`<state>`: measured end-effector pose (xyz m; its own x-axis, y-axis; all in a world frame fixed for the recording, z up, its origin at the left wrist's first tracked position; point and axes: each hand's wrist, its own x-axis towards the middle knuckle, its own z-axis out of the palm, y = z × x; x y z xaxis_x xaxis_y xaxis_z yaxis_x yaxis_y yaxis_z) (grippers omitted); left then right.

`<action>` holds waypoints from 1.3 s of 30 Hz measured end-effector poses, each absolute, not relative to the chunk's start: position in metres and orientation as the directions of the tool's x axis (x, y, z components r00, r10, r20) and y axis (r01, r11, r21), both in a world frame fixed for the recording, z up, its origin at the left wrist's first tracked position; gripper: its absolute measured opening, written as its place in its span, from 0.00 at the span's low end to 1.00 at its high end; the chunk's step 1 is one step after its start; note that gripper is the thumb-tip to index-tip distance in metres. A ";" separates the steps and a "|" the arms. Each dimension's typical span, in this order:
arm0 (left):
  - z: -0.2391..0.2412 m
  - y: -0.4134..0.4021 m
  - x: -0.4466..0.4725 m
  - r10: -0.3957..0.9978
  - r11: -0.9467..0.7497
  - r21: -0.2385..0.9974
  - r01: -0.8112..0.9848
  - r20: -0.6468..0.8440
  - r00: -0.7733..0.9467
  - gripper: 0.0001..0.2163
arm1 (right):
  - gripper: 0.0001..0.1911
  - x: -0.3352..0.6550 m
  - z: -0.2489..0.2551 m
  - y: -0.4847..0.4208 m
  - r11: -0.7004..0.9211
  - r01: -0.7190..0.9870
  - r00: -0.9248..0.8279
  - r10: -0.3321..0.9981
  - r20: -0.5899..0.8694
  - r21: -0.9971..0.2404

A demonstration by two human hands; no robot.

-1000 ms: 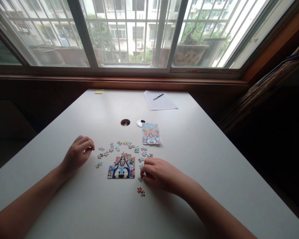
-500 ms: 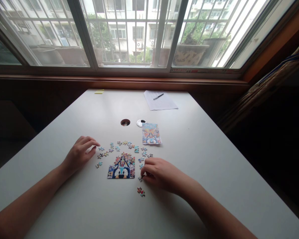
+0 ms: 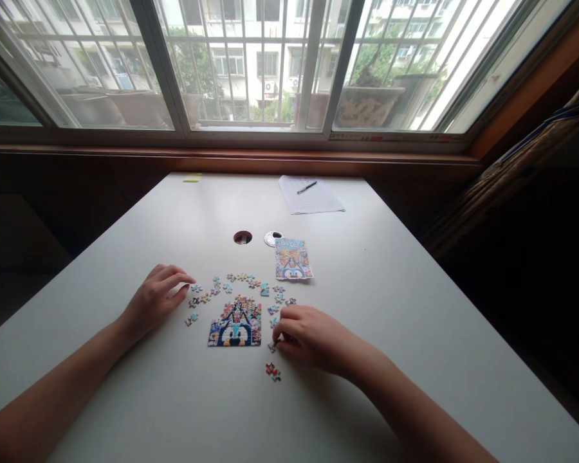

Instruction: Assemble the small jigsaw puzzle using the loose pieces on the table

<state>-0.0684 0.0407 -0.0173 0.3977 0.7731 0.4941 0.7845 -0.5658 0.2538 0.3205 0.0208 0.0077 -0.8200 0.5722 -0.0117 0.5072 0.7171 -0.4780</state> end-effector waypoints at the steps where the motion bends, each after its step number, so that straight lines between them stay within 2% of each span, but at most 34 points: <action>1: -0.017 0.041 -0.068 0.774 -0.566 0.256 0.784 0.493 0.398 0.08 | 0.07 0.320 0.008 0.021 0.717 0.506 -0.820 0.572 -0.011 -0.479; 23: -0.015 0.039 -0.073 0.760 -0.603 0.237 0.762 0.459 0.459 0.08 | 0.07 0.321 0.011 0.020 0.712 0.502 -0.820 0.572 -0.009 -0.491; 33: -0.004 0.038 -0.081 0.729 -0.684 0.238 0.690 0.244 0.639 0.09 | 0.07 0.322 0.012 0.021 0.708 0.512 -0.817 0.577 -0.020 -0.487; 39: -0.004 0.037 -0.079 0.730 -0.683 0.261 0.682 0.216 0.649 0.09 | 0.06 0.321 0.011 0.021 0.698 0.512 -0.817 0.576 -0.033 -0.501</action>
<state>-0.0790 0.0368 -0.0037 0.6485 0.7299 0.2162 0.6819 -0.6833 0.2612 0.3211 0.0208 0.0112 -0.8168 0.5759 -0.0329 0.5121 0.6978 -0.5008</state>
